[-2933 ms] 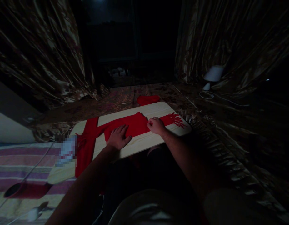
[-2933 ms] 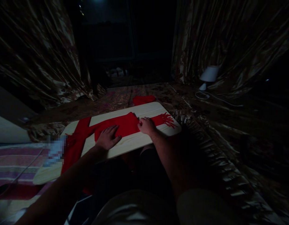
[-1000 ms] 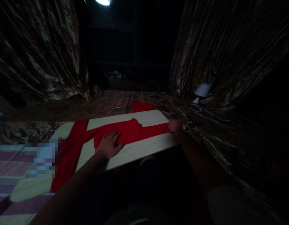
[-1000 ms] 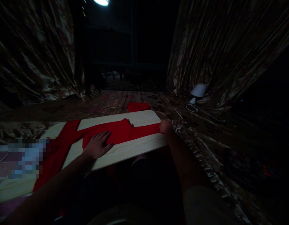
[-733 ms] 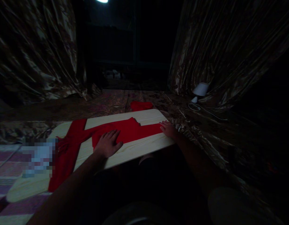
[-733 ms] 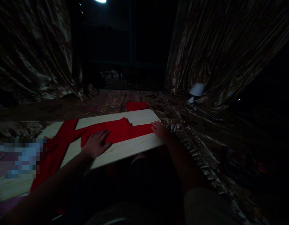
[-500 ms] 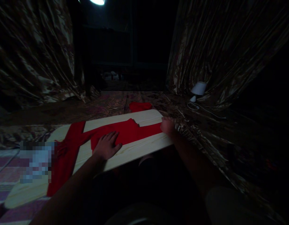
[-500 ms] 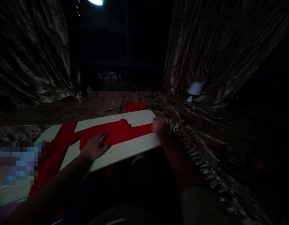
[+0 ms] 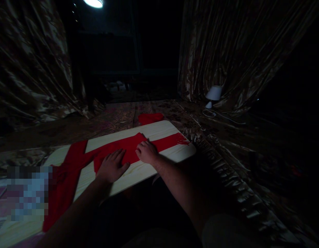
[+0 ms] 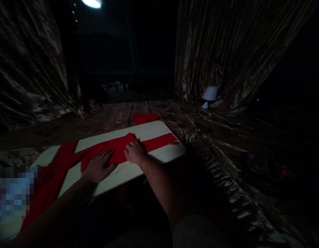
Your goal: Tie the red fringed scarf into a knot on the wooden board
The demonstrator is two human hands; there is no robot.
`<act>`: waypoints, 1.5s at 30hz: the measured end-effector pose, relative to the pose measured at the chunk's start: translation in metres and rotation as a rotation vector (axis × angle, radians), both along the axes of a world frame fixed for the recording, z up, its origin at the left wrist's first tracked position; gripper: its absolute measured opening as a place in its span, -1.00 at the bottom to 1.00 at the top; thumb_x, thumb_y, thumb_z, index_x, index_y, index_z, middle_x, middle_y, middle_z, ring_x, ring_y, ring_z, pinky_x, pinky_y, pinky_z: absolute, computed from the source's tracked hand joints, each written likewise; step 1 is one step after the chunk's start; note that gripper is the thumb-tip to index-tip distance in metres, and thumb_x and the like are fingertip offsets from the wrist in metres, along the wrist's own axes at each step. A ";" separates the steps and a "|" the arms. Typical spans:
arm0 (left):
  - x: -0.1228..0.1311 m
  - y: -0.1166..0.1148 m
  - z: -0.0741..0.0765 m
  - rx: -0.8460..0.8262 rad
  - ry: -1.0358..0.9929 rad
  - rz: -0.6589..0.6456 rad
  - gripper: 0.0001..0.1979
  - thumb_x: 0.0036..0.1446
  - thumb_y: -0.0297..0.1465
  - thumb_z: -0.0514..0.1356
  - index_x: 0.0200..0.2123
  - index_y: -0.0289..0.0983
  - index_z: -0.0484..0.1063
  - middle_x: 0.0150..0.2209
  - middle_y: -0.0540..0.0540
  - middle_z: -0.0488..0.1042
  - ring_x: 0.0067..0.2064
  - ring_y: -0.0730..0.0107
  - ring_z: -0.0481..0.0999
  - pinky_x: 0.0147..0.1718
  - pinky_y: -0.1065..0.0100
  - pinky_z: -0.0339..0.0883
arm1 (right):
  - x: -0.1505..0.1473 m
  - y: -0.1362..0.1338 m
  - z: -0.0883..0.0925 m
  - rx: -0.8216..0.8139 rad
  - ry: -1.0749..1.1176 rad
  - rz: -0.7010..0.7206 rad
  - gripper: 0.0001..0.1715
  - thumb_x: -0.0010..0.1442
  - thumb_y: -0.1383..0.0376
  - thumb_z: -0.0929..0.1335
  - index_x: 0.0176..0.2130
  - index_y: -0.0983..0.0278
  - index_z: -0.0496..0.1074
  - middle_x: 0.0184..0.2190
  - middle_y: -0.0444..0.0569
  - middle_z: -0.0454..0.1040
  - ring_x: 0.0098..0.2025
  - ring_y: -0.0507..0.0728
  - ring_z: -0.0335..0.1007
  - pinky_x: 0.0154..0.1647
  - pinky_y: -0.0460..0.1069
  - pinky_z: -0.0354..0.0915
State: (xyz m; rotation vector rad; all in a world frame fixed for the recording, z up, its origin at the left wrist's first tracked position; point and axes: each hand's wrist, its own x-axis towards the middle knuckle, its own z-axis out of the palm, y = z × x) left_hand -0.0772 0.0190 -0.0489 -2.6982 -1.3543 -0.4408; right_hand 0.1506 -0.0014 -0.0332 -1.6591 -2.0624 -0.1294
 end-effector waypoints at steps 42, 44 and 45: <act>-0.023 -0.017 0.018 -0.067 -0.888 0.873 -0.46 0.15 -0.24 0.21 0.15 -0.31 0.23 -0.24 -0.31 0.60 -0.20 -0.02 0.63 -0.21 0.15 0.40 | 0.000 0.011 -0.010 0.054 -0.091 0.005 -0.77 0.33 0.27 0.26 -0.18 0.25 0.50 -0.17 0.07 0.50 -0.08 0.21 0.32 0.01 0.04 0.17; -0.021 -0.017 0.018 -0.074 -0.848 0.882 -0.45 0.14 -0.23 0.21 0.15 -0.33 0.22 -0.26 -0.32 0.59 -0.23 -0.04 0.62 -0.23 0.14 0.39 | 0.000 0.012 -0.011 0.061 -0.092 0.006 -0.78 0.32 0.28 0.26 -0.19 0.25 0.50 -0.18 0.07 0.50 -0.08 0.21 0.33 0.02 0.04 0.17; -0.021 -0.017 0.018 -0.074 -0.839 0.884 -0.44 0.14 -0.23 0.21 0.15 -0.33 0.22 -0.27 -0.32 0.59 -0.23 -0.04 0.62 -0.24 0.14 0.38 | 0.000 0.012 -0.011 0.061 -0.090 0.005 -0.78 0.32 0.28 0.26 -0.19 0.25 0.49 -0.17 0.07 0.50 -0.08 0.20 0.33 0.01 0.03 0.17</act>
